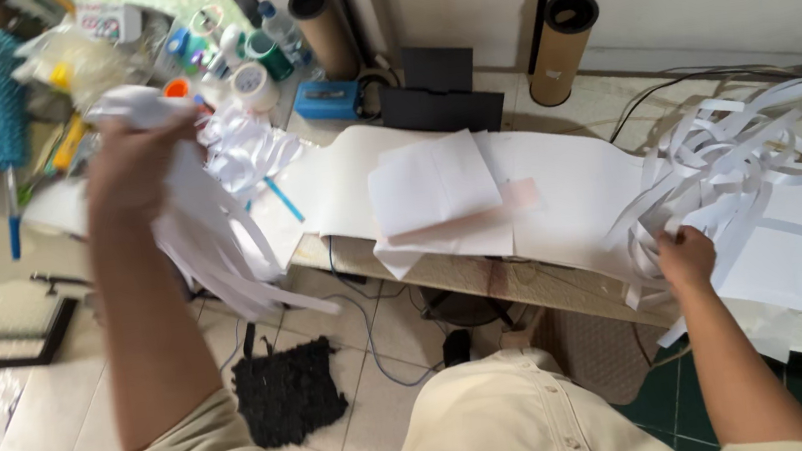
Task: The person pulls white ribbon strips from rolls on a shelf, cuts lengths with scissors, gathers strips into a bunch, and ties them together by hand. They then carry the finished bundle and hang it on a hook beneath a shelf.
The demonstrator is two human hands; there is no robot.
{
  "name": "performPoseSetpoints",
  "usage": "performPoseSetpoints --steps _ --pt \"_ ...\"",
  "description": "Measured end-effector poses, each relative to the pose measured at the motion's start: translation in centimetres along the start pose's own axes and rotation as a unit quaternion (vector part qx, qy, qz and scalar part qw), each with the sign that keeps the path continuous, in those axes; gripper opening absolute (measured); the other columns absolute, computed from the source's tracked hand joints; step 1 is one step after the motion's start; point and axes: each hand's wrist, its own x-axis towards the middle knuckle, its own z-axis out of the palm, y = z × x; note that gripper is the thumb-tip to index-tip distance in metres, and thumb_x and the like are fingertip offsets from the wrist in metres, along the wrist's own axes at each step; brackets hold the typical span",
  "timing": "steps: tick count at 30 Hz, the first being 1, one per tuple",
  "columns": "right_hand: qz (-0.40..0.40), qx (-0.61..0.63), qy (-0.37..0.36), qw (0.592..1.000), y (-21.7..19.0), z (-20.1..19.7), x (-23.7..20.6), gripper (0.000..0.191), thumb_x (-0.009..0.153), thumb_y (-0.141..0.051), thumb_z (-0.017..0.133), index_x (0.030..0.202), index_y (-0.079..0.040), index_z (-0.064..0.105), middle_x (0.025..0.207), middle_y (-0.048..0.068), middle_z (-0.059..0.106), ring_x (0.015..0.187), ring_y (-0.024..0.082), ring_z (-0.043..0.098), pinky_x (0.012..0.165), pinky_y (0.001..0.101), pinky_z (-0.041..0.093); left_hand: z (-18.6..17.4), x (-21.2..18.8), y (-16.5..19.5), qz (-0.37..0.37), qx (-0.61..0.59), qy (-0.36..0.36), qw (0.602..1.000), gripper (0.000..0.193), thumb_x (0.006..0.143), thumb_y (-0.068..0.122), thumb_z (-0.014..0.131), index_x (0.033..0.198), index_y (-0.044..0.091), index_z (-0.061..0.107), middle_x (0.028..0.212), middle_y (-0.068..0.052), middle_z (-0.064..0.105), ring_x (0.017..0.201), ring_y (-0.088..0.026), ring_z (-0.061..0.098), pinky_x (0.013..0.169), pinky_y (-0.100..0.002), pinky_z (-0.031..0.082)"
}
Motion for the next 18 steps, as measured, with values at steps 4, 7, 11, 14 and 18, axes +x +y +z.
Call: performPoseSetpoints --steps 4,7,11,14,18 --pt "0.002 -0.029 0.047 0.998 -1.8 -1.2 -0.2 0.033 0.097 -0.032 0.07 0.099 0.0 0.07 0.093 0.018 0.072 0.088 0.037 0.069 0.082 0.047 0.053 8.6 6.9 -7.6 -0.012 0.039 -0.103 0.994 0.018 0.093 0.021 0.076 0.094 0.003 0.073 0.076 -0.005 0.069 0.066 -0.014 0.064 0.059 -0.029 0.049" --pt "0.002 -0.064 0.075 0.995 -1.5 -1.2 -0.5 0.037 0.096 -0.039 0.071 0.1 -0.002 0.07 0.093 0.017 0.072 0.087 0.038 0.068 0.082 0.0486 0.053 18.3 10.0 -13.9 -0.017 0.138 -0.211 0.968 0.02 0.088 0.019 0.076 0.096 0.002 0.078 0.076 -0.008 0.074 0.066 -0.017 0.069 0.062 -0.034 0.054" --pt "-0.021 -0.1 0.1 0.99 -1.6 -1.3 -1.6 0.037 0.097 -0.043 0.068 0.101 -0.007 0.072 0.095 0.012 0.075 0.089 0.036 0.07 0.083 0.0512 0.051 27.9 10.2 -19.6 -0.055 0.276 -0.296 0.913 0.034 0.089 0.029 0.075 0.102 -0.002 0.074 0.086 -0.015 0.076 0.08 -0.028 0.073 0.074 -0.04 0.055" --pt "-0.014 -0.037 0.1 0.994 -3.0 -2.1 -2.9 0.033 0.101 -0.039 0.068 0.101 -0.005 0.068 0.096 0.011 0.073 0.086 0.029 0.069 0.079 0.0419 0.053 30.7 8.6 -19.5 0.015 0.398 -0.302 0.866 0.056 0.084 0.046 0.081 0.111 -0.003 0.071 0.106 -0.02 0.074 0.101 -0.034 0.07 0.087 -0.043 0.053" --pt "-0.014 0.154 0.082 0.985 -4.4 -4.4 -4.2 0.027 0.105 -0.025 0.063 0.095 -0.001 0.065 0.095 0.005 0.076 0.088 0.014 0.068 0.079 0.0312 0.051 30.6 5.3 -15.1 0.052 0.475 -0.291 0.829 0.082 0.072 0.06 0.086 0.123 0.0 0.063 0.126 -0.019 0.063 0.12 -0.037 0.059 0.098 -0.055 0.046"
